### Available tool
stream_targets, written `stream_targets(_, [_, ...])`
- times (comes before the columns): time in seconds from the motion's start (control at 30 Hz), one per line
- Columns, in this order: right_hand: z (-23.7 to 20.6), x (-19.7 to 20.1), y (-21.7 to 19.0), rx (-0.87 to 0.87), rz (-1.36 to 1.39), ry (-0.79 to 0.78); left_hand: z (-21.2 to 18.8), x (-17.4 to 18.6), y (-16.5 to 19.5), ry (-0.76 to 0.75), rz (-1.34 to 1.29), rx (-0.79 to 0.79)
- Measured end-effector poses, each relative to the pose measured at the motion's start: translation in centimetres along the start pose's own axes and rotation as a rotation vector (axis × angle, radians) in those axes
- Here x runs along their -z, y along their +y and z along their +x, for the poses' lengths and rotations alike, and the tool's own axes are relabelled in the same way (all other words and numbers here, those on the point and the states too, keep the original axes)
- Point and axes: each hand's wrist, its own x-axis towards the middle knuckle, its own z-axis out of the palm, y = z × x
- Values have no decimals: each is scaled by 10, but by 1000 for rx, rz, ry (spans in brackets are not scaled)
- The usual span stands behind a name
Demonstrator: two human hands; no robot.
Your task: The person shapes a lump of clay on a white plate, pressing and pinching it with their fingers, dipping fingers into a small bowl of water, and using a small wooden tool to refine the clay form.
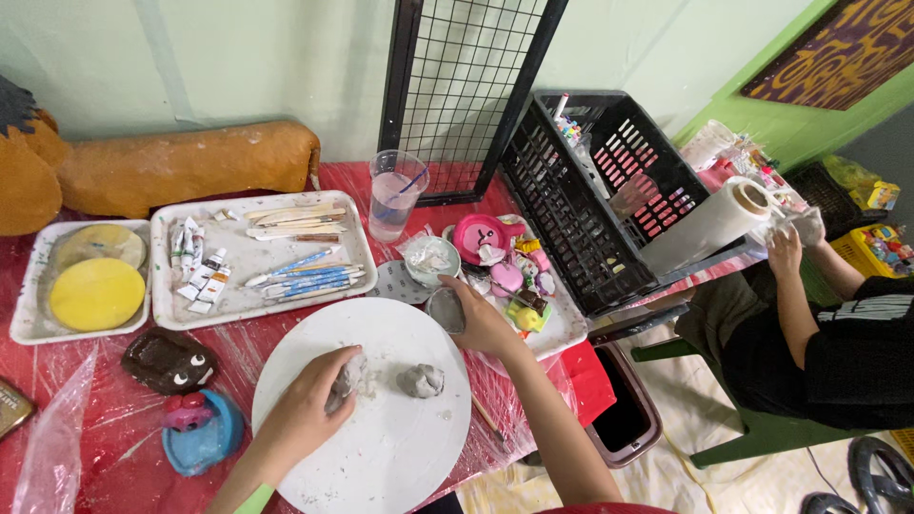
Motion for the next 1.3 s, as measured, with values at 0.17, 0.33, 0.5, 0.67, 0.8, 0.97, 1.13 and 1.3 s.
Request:
stream_targets(0.17, [-19, -6, 2, -28, -87, 125, -17, -5, 6, 192, 153, -146])
stream_targets(0.33, [-108, -37, -10, -431, -375, 379, -15, 0, 2, 190, 219, -181])
stream_targets(0.5, [-152, -83, -6, -491, -187, 252, -5, 1, 10, 149, 308, -163])
stream_targets(0.67, [-159, -87, 3, -445, -188, 486, -8, -22, 38, 249, 438, -142])
stream_targets(0.8, [-167, -79, -7, -443, 300, 616, 8, -60, 53, 157, 385, -401])
stream_targets(0.97, [-176, -73, -24, -394, 522, 621, 18, -84, 53, 80, 371, -287])
stream_targets(1.13, [-188, -85, -59, -242, 497, 429, -38, -75, 44, 203, -323, -64])
stream_targets(1.3, [-189, -104, -114, 263, 249, 379, -55, -74, 24, 203, -1263, 264])
